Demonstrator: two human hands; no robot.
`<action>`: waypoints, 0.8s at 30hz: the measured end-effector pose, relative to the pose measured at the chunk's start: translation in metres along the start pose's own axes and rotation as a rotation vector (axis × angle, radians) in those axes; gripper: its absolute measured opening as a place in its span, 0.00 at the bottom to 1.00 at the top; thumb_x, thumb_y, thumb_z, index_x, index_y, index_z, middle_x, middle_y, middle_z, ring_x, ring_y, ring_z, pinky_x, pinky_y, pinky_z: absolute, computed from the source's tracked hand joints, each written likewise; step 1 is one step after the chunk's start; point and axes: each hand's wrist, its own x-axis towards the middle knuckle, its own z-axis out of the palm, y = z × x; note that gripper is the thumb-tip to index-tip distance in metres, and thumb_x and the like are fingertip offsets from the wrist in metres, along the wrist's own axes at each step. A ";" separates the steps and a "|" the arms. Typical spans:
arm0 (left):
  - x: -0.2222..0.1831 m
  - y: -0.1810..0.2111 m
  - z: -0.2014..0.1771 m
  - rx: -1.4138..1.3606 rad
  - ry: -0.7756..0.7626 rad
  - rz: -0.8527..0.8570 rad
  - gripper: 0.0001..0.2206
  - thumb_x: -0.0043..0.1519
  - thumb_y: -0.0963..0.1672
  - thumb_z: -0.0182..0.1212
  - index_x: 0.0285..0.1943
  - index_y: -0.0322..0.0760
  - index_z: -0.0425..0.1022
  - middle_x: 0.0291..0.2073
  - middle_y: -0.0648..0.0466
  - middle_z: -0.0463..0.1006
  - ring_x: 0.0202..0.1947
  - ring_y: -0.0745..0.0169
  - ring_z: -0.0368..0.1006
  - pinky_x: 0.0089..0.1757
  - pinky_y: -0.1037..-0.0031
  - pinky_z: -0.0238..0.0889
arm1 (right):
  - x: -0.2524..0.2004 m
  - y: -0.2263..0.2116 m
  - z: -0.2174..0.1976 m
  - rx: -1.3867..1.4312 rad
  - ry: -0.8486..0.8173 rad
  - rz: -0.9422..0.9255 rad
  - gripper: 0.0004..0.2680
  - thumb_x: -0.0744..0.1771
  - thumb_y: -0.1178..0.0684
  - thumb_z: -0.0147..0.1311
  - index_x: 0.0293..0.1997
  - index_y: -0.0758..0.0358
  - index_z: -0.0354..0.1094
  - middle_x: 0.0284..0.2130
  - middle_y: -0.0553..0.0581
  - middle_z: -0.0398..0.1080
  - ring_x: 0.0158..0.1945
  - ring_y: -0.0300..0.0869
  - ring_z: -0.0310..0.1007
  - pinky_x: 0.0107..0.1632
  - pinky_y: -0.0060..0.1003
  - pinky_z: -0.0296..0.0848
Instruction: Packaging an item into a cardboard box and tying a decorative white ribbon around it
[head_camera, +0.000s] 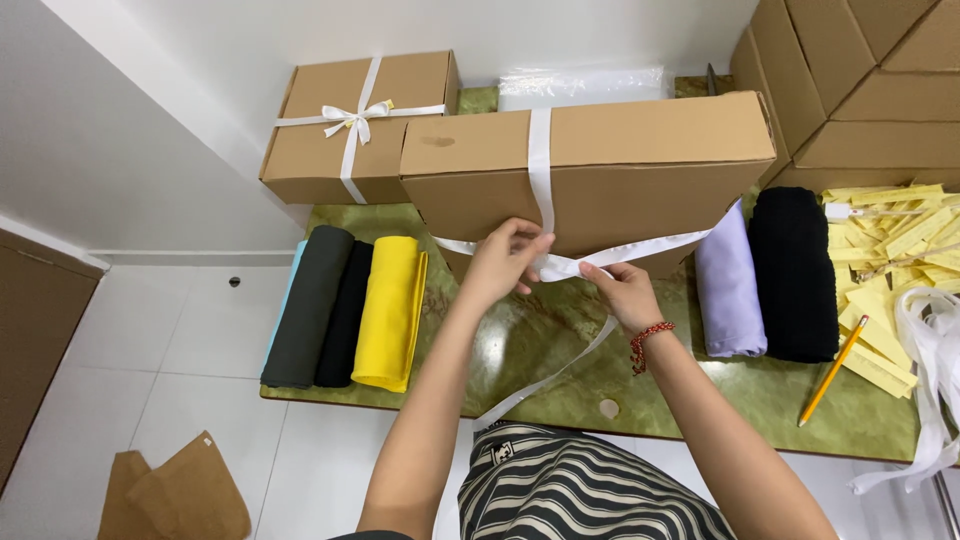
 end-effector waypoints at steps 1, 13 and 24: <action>0.003 -0.006 0.002 -0.052 -0.047 -0.016 0.23 0.68 0.50 0.65 0.62 0.26 0.73 0.48 0.31 0.81 0.26 0.55 0.83 0.23 0.74 0.82 | 0.003 0.002 0.000 -0.004 -0.005 -0.006 0.09 0.67 0.53 0.69 0.36 0.71 0.75 0.11 0.45 0.52 0.14 0.26 0.47 0.19 0.22 0.45; -0.018 0.079 -0.023 0.258 -0.088 0.638 0.06 0.66 0.46 0.67 0.39 0.41 0.83 0.26 0.53 0.80 0.29 0.65 0.73 0.37 0.70 0.71 | 0.010 0.018 0.000 0.071 -0.002 0.020 0.10 0.68 0.52 0.68 0.36 0.69 0.73 0.14 0.43 0.49 0.14 0.26 0.47 0.18 0.23 0.47; 0.059 0.133 -0.027 0.587 -0.088 0.690 0.15 0.65 0.48 0.67 0.27 0.47 0.70 0.24 0.66 0.72 0.39 0.63 0.65 0.40 0.72 0.57 | -0.020 -0.009 0.025 0.185 -0.017 0.044 0.11 0.71 0.45 0.58 0.36 0.63 0.72 0.29 0.56 0.74 0.15 0.29 0.43 0.21 0.26 0.42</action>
